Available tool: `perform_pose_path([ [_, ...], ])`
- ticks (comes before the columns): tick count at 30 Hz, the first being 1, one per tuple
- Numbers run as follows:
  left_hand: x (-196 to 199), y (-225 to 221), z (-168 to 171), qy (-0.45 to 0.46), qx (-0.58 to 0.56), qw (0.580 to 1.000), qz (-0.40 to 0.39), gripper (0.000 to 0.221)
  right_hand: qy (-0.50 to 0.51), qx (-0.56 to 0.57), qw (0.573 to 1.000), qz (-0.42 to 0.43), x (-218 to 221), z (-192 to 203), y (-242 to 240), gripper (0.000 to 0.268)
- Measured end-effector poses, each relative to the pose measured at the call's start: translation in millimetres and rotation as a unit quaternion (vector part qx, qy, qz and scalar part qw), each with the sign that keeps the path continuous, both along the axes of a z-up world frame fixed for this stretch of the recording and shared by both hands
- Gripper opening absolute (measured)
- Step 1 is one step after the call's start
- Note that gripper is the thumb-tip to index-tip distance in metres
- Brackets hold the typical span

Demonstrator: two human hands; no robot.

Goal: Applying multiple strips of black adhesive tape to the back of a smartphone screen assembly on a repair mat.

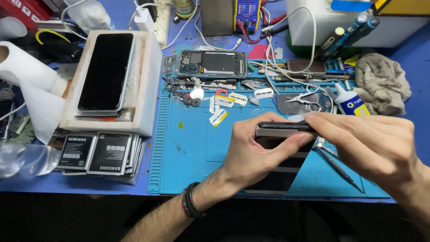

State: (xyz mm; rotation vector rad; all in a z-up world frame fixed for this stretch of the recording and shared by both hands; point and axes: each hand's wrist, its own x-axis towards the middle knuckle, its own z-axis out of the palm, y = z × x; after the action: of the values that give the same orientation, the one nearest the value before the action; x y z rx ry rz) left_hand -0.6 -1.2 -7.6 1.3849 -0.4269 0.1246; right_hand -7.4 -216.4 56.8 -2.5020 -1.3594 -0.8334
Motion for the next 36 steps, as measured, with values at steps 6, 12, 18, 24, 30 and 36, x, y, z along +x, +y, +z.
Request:
perform_pose_path([
  [6, 0, 3, 2, -0.005, 0.005, 1.0, -0.015, 0.02, -0.047, 0.05, 0.997, 0.022, 11, -9, 7, 0.023],
  [12, 0, 3, 6, -0.001, 0.009, 1.0, -0.004, 0.019, -0.015, 0.053, 0.998, 0.031, 7, -14, 0, 0.03],
  [18, 0, 3, 2, 0.0, 0.022, 1.0, -0.002, 0.019, -0.033, 0.086, 0.995, 0.028, 14, -15, 10, 0.025],
  [24, 0, 4, 10, -0.022, 0.021, 1.0, 0.008, 0.017, 0.173, 0.183, 0.957, -0.141, -5, -9, 18, 0.008],
  [30, 0, 2, 8, 0.022, 0.005, 1.0, -0.004, 0.018, 0.207, 0.173, 0.948, -0.166, -11, -5, 12, 0.008],
  [36, 1, 2, 6, 0.046, -0.002, 0.999, -0.004, 0.018, 0.23, 0.213, 0.932, -0.18, -14, -11, 7, 0.023],
])
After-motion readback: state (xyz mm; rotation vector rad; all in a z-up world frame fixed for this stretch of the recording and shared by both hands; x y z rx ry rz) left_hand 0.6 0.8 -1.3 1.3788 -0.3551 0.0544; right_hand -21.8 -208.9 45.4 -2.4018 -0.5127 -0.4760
